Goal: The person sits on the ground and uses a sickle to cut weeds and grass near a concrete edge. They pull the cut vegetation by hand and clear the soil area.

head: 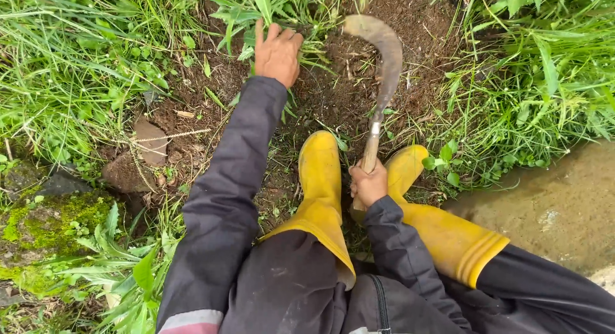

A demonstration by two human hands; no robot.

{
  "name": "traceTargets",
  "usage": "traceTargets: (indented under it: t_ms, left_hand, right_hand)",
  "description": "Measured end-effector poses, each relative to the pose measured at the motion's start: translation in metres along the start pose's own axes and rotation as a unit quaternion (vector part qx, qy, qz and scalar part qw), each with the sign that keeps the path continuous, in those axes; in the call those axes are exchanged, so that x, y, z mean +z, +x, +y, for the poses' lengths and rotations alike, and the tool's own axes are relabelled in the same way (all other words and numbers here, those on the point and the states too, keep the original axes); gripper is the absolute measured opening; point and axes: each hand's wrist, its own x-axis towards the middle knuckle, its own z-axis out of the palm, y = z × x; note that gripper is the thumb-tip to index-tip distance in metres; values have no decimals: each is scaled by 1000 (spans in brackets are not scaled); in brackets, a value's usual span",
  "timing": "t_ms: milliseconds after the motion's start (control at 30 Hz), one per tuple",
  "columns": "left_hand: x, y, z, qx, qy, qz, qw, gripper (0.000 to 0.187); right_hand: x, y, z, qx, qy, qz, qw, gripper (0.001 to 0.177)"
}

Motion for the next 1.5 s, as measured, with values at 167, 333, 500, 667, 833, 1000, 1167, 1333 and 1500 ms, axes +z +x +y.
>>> traceTargets:
  t_ms: [167,333,500,667,833,1000,1167,1333,1500]
  left_hand:
    - [0,3,-16,15,25,50,998,6]
    - [7,-4,-13,19,15,70,997,7]
    - [-2,0,-11,37,4,91,995,9]
    - [4,-1,-5,24,10,22,999,30]
    - [35,-28,18,2,-48,83,995,26]
    - [51,-33,25,-16,-82,108,991,29]
    - [49,-34,25,-18,-80,73,994,38]
    - [109,-29,17,5,-74,160,984,29]
    - [148,-64,3,37,-53,205,977,42]
  right_hand:
    - [16,-13,6,-30,11,15,999,15]
    - [24,-6,7,-56,64,44,995,17]
    - [15,12,0,-50,63,53,995,12]
    - [12,2,-11,-40,26,22,999,12]
    - [-1,13,5,-114,-130,58,983,11]
    - [-5,-4,-16,-145,-254,100,951,20]
    - [0,3,-26,-413,-96,162,891,12]
    - [-12,44,16,-268,-266,95,921,24]
    - [-7,41,13,-145,-317,57,935,29]
